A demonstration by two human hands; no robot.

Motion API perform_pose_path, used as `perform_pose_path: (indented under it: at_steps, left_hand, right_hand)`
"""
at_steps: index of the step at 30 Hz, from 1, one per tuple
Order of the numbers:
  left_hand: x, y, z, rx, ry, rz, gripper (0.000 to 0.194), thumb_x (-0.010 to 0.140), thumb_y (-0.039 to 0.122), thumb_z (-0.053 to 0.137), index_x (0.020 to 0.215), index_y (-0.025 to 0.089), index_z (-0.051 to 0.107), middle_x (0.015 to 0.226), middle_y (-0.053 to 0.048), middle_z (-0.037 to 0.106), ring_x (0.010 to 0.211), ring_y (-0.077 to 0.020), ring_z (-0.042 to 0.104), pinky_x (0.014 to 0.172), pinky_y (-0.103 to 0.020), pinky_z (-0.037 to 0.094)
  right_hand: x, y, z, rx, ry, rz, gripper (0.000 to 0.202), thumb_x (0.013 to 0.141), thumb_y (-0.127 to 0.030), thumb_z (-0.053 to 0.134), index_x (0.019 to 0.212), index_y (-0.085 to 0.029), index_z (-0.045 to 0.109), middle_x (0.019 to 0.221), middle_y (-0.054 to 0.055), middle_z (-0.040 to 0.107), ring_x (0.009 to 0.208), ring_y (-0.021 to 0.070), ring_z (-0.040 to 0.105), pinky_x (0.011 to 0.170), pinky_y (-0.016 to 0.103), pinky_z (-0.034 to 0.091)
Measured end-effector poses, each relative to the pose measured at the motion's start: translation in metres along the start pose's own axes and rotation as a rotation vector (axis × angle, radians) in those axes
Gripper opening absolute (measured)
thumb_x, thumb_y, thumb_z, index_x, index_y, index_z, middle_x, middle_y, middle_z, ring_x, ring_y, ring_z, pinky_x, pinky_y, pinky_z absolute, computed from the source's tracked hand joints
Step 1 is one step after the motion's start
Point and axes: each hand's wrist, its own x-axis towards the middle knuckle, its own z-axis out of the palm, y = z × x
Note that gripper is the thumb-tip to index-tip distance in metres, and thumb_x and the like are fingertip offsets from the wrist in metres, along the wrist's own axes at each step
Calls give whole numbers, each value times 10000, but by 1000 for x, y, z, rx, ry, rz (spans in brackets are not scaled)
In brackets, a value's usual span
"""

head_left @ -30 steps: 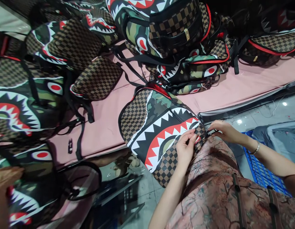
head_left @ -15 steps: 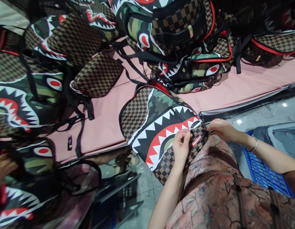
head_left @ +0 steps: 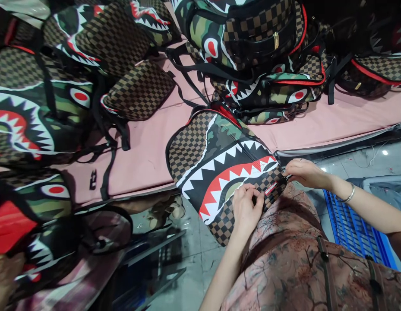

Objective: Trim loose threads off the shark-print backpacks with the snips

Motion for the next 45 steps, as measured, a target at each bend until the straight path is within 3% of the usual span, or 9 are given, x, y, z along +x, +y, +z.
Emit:
perform_pose_path:
  at_steps: [7, 23, 28, 34, 39, 45]
  left_hand:
    - [0, -6, 5, -144, 5, -28, 147, 777, 255, 525, 649, 200, 572, 979, -50, 606, 936, -220, 530, 854, -420, 393]
    - [-1, -9, 1, -211, 0, -7, 172, 783, 236, 521, 618, 198, 552, 990, -47, 604, 937, -209, 540, 854, -400, 396]
    - [1, -11, -2, -227, -41, -24, 180, 777, 228, 520, 603, 195, 551, 983, -41, 609, 938, -211, 536, 850, -399, 392]
    - [5, -13, -2, -270, -77, -58, 221, 776, 204, 498, 558, 190, 533, 964, -39, 600, 902, -205, 537, 818, -388, 400]
    - [7, -11, -3, -286, -104, -94, 230, 781, 195, 471, 556, 183, 517, 972, -39, 591, 932, -199, 529, 846, -375, 386]
    - [6, -9, -4, -260, -88, -105, 230, 777, 184, 455, 557, 183, 520, 974, -35, 593, 929, -194, 518, 851, -368, 376]
  right_hand:
    - [8, -8, 1, -31, -27, -34, 176, 852, -165, 450, 910, -185, 614, 889, 63, 617, 823, 171, 540, 727, 286, 429]
    - [21, -38, 11, -90, -100, -23, 127, 855, -173, 466, 883, -181, 590, 857, 57, 594, 790, 168, 514, 709, 279, 395]
    - [8, -50, 19, -180, -35, 111, 92, 848, -195, 502, 890, -186, 584, 857, 59, 603, 801, 190, 527, 695, 293, 390]
    - [-22, -86, 38, -185, 141, 425, 179, 880, -301, 465, 978, -175, 547, 895, 85, 606, 742, 188, 569, 565, 269, 383]
    - [-23, -118, 47, -196, 42, 584, 204, 875, -345, 462, 995, -201, 541, 924, 66, 604, 760, 189, 587, 558, 254, 367]
    - [-9, -133, 53, -240, -42, 715, 229, 881, -374, 434, 990, -200, 536, 930, 80, 627, 767, 200, 591, 593, 258, 357]
